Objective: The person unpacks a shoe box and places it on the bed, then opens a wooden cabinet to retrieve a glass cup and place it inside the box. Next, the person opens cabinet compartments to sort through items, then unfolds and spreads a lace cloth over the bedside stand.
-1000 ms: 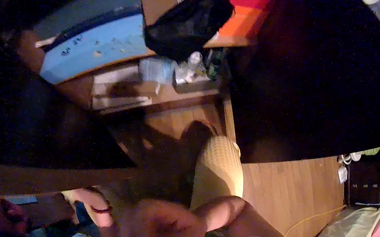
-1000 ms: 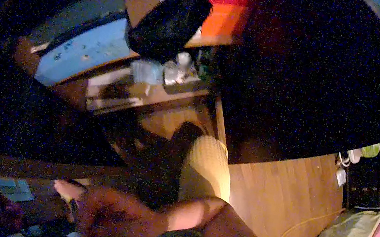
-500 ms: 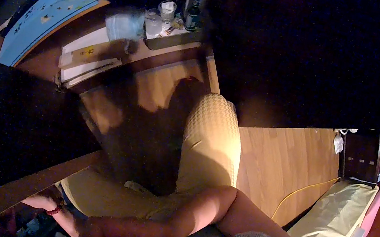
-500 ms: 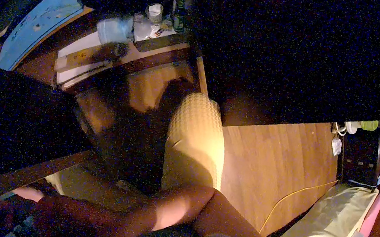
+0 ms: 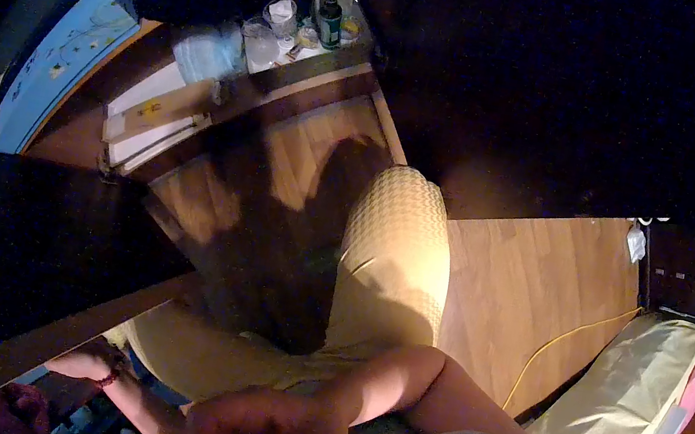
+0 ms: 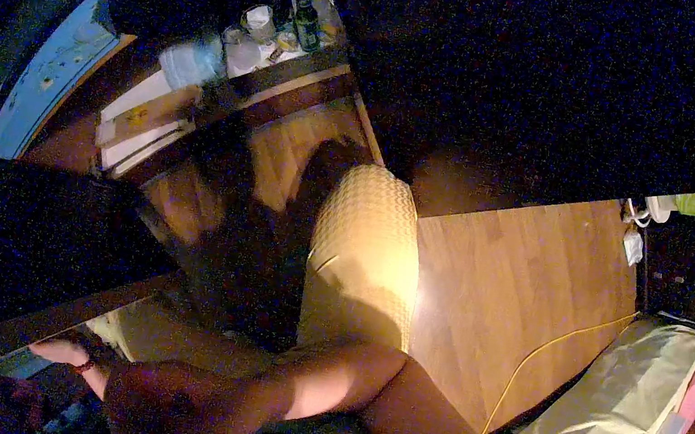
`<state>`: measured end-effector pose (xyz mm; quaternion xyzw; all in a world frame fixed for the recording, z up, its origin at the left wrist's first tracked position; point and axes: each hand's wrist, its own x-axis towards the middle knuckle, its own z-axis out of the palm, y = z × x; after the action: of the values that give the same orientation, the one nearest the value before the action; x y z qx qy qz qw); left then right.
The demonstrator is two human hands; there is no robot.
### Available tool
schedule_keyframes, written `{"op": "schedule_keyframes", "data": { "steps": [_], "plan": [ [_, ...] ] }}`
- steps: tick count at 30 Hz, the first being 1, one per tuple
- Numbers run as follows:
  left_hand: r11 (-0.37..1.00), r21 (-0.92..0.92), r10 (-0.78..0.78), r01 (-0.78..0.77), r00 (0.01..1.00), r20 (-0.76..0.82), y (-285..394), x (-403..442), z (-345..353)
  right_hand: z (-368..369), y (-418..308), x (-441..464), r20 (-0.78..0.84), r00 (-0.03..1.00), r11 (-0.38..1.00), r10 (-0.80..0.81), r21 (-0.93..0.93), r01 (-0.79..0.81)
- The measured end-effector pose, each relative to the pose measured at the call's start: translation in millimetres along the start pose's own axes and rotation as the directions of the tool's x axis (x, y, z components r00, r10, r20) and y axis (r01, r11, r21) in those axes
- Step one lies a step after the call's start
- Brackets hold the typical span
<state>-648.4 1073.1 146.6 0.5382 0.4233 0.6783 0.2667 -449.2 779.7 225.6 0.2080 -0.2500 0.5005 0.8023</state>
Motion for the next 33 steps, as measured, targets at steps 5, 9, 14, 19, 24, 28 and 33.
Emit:
{"op": "schedule_keyframes", "data": {
  "steps": [5, 9, 14, 19, 24, 28, 33],
  "plan": [
    [0.998, -0.029, -0.058, 0.058, 0.998, -0.001, 16, -9, 11, 4, 0, -2, 0.016, 0.995, 0.993, -0.098, 0.066, 0.097],
    [0.994, -0.024, -0.111, 0.111, 0.994, 0.002, 43, -29, 34, -18, -35, -18, -0.010, 0.897, 0.881, 0.442, -0.186, -0.436],
    [0.985, 0.141, 0.100, -0.102, 0.995, 0.026, 39, -27, 35, -133, -29, -41, -0.667, 0.681, -0.149, 0.301, -0.739, -0.657],
    [0.986, 0.109, 0.123, -0.126, 0.992, 0.039, 37, -25, 35, -216, -15, -111, -0.740, 0.670, -0.948, 0.052, -0.247, -0.200],
    [0.803, 0.474, 0.347, -0.361, 0.930, 0.121, 26, -26, 33, -198, -5, -85, -0.784, 0.618, -0.773, 0.061, -0.428, -0.467],
    [0.476, 0.666, 0.598, -0.575, 0.767, 0.234, 19, -24, 35, -216, -5, -90, -0.861, 0.480, -0.822, 0.166, -0.390, -0.415],
    [0.530, 0.653, 0.579, -0.541, 0.794, 0.187, 25, -32, 50, -246, 0, -122, -0.682, 0.732, -0.850, 0.004, -0.388, -0.357]
  ]
}}
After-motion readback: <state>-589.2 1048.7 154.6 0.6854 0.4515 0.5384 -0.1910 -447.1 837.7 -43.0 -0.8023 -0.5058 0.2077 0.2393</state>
